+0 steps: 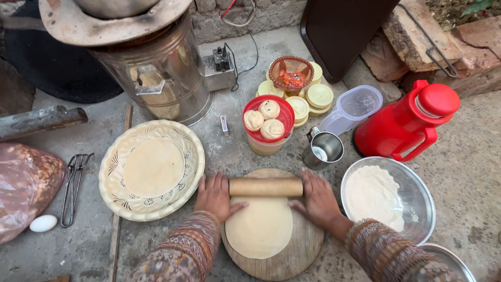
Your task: The person shapes a ball of dough by hand, dips it in flour, and rolls it flat with a rolling pin on a round wooden board, stacking finished flatbreads on a plate. They also stir a steaming pot on a wood-fired stove and coat another dough ball in flour before rolling it.
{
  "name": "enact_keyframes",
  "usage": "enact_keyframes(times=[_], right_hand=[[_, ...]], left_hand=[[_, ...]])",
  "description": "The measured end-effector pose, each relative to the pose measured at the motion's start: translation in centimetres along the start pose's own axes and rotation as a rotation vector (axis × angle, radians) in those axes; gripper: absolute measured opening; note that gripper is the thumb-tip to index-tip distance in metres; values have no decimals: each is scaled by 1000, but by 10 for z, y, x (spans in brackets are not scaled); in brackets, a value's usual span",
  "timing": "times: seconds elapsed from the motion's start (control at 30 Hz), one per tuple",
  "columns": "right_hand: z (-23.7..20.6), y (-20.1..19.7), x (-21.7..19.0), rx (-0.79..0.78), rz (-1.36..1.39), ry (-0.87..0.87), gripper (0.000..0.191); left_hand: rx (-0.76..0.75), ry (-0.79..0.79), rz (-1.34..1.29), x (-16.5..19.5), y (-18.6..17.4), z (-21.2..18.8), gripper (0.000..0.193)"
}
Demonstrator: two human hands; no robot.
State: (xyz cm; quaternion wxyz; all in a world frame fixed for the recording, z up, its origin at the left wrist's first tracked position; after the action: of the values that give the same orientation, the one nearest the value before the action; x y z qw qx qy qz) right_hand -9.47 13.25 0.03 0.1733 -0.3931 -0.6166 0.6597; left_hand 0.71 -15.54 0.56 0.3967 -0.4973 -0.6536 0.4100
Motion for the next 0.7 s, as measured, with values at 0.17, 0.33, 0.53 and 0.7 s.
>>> enact_keyframes(times=[0.17, 0.33, 0.53, 0.7], right_hand=[[-102, 40, -33, 191, -122, -190, 105], [-93, 55, -31, 157, -128, -105, 105], [3, 3, -1, -94, -58, 41, 111], [-109, 56, -35, 102, -228, -110, 102]], left_hand=[[443, 280, -130, 11, 53, -96, 111], [372, 288, -9, -2, 56, -83, 106], [-129, -32, 91, -4, -3, 4, 101], [498, 233, 19, 5, 63, -98, 101]])
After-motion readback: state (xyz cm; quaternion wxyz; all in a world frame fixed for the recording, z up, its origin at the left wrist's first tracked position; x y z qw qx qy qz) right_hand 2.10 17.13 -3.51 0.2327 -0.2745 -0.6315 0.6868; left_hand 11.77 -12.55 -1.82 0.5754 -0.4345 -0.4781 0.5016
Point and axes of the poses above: each hand's wrist, its own z-axis towards the middle knuckle, its own y-axis out of the palm, x = y × z, the point moved 4 cm from there along z, towards the middle knuckle, and after that the axes turned 4 degrees about -x, right-handed, at the moved point
